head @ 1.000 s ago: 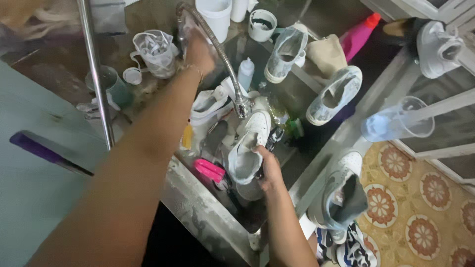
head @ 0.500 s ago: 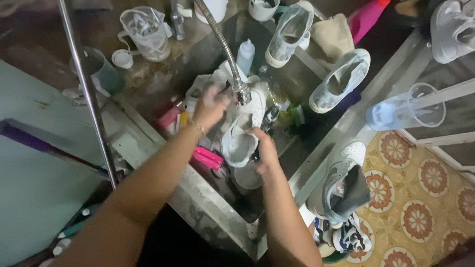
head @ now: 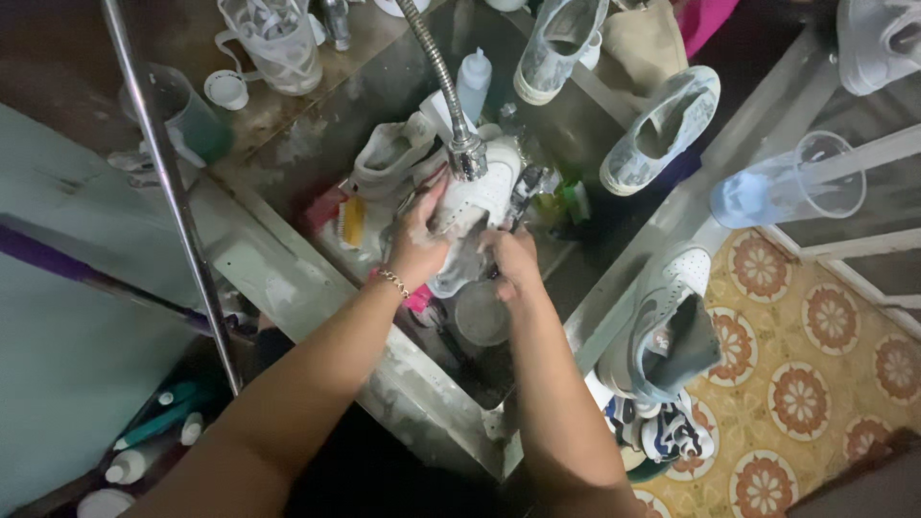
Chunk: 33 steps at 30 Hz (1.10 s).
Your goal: The person scrubs a white sneaker with a brush and rinses it under a running tap. They then switch to a pink brush to scrub the shoe's sole and sides before rinsing it again.
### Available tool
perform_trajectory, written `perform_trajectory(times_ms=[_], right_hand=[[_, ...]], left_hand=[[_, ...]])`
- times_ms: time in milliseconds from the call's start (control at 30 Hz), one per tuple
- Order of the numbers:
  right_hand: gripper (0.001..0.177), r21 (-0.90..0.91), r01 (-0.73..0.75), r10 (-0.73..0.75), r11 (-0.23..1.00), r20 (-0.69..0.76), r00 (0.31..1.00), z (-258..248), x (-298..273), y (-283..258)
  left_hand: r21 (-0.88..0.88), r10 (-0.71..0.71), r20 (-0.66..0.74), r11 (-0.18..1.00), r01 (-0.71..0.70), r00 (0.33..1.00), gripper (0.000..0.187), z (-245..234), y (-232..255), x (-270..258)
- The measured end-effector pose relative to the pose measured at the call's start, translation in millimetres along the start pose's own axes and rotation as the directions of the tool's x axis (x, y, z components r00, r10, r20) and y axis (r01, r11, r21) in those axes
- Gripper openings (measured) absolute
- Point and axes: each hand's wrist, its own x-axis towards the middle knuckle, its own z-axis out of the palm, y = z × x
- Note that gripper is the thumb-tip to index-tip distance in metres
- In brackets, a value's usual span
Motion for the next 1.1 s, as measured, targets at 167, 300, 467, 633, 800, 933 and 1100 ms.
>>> perform_trajectory(times_ms=[167,300,467,633,800,933,1100], right_hand=[[0.113,-0.051,-0.026,0.029,0.998,0.066,0.997,1.2,-22.1,-20.5],[0.116,0.000,-0.054,0.054,0.999,0.078,0.995,1.3,-27.7,-23.4],[0.121,0.037,-0.016,0.012,0.999,0.108,0.994,-0.2,-13.4,-1.7],[0.121,0.013,-0.059,0.057,0.998,0.114,0.992,-3.3,-66.4,-24.9],[0.113,-0.009,0.012,-0.011,1.000,0.116,0.993,-5.6,-17.0,8.0],[0.097,0.036,-0.004,0.004,0.999,0.012,1.000,-14.3,18.2,20.8],[0.071,0.236,0.013,-0.010,0.972,-0.011,1.000,-10.5,10.7,-3.2]], left_hand=[[-0.039,-0.160,0.035,0.986,0.161,0.987,0.100,-14.5,9.9,-19.8],[-0.031,-0.200,0.029,0.979,0.201,0.979,0.099,-23.3,21.8,-31.1],[0.123,-0.250,0.048,0.962,0.243,0.967,0.098,-24.2,35.9,-36.9],[0.206,-0.305,0.118,0.938,0.277,0.945,0.111,-27.4,63.6,-61.2],[0.208,-0.291,0.170,0.944,0.255,0.942,0.117,-20.7,12.3,-50.0],[0.224,-0.295,0.110,0.938,0.265,0.949,0.096,-25.3,64.8,-23.2],[-0.044,-0.298,0.209,0.949,0.313,0.931,0.068,-39.5,1.6,37.3]])
